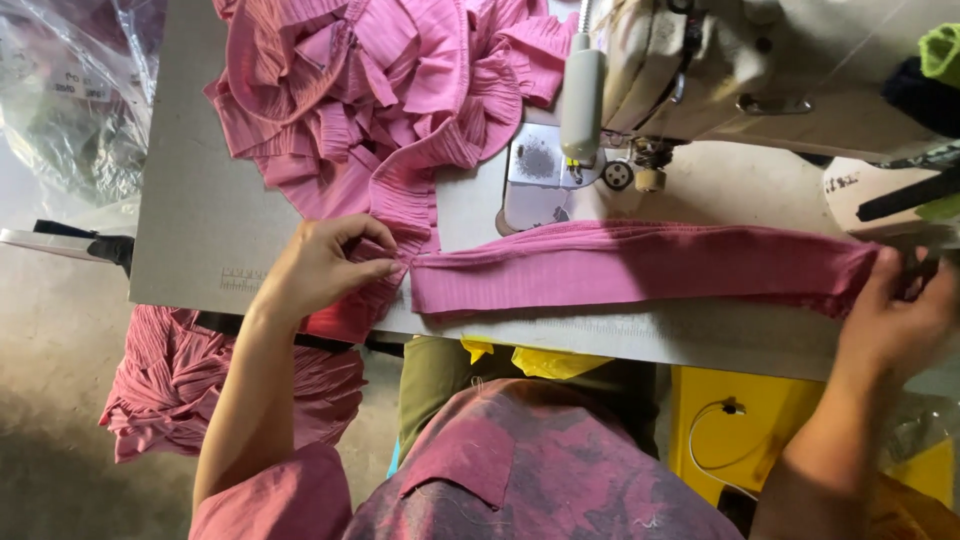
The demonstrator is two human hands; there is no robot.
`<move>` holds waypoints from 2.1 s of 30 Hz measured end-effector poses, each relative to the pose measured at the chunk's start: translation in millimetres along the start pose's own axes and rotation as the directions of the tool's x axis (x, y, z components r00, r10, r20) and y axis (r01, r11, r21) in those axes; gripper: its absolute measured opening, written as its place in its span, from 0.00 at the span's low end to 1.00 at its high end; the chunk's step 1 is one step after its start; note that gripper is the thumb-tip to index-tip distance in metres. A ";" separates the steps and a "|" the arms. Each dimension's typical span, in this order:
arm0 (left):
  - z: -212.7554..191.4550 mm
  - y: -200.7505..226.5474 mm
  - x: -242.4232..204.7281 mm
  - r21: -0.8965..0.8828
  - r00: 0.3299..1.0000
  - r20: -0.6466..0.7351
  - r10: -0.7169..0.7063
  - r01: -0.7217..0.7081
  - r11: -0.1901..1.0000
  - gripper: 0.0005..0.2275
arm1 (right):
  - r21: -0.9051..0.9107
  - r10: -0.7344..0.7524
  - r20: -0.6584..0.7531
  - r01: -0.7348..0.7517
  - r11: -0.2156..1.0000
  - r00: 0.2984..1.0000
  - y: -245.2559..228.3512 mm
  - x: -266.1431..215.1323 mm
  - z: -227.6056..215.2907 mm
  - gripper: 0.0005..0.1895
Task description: Trimming the excess material from a pink ruffled fabric strip using hand snips at a sewing workstation.
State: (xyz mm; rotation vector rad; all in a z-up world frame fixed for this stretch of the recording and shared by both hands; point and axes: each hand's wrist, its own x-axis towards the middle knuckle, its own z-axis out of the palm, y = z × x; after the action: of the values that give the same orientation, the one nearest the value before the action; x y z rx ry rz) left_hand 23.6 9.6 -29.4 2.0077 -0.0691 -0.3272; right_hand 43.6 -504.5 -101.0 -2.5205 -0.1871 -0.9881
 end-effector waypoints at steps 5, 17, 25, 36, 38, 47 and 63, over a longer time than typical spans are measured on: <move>0.0 7.0 -8.4 0.027 0.999 -0.029 -0.020 0.021 0.999 0.05 | 0.351 0.328 0.132 -0.353 0.867 0.935 -166.8 2.1 12.2 0.21; -4.6 22.9 -25.7 0.020 0.984 -0.016 0.175 -0.175 0.984 0.07 | -0.252 -0.311 0.934 -0.942 -0.222 -0.177 -309.4 -16.1 73.7 0.22; -4.1 20.3 -25.1 -0.045 0.979 0.015 0.205 -0.204 0.978 0.08 | -0.146 -0.258 0.963 -0.958 -0.248 -0.080 -313.0 -26.4 94.6 0.21; 13.7 42.4 -29.7 0.025 0.939 0.185 0.291 -0.301 0.953 0.08 | 0.533 0.027 0.844 -0.843 0.077 0.536 -209.3 -2.8 60.9 0.07; 7.0 45.8 -32.9 0.067 0.928 0.216 0.305 -0.325 0.943 0.11 | 0.533 0.243 0.831 -0.841 -0.089 0.501 -154.1 -5.2 47.4 0.05; -30.1 32.3 -45.5 0.122 0.880 0.409 0.242 -0.315 0.941 0.07 | 0.519 0.827 -0.049 -0.693 0.500 0.561 -5.7 -10.3 -18.4 0.05; -6.1 4.8 2.8 0.378 0.955 0.268 -0.131 0.021 0.926 0.09 | -0.076 0.113 0.080 -0.107 0.991 0.990 86.6 -21.2 10.6 0.11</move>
State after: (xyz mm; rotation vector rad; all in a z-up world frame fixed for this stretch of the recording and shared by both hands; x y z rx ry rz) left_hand 28.3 12.2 -23.2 2.3273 -0.2533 -0.7024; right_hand 58.2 -577.3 -151.5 -2.6082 -0.0373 -0.8604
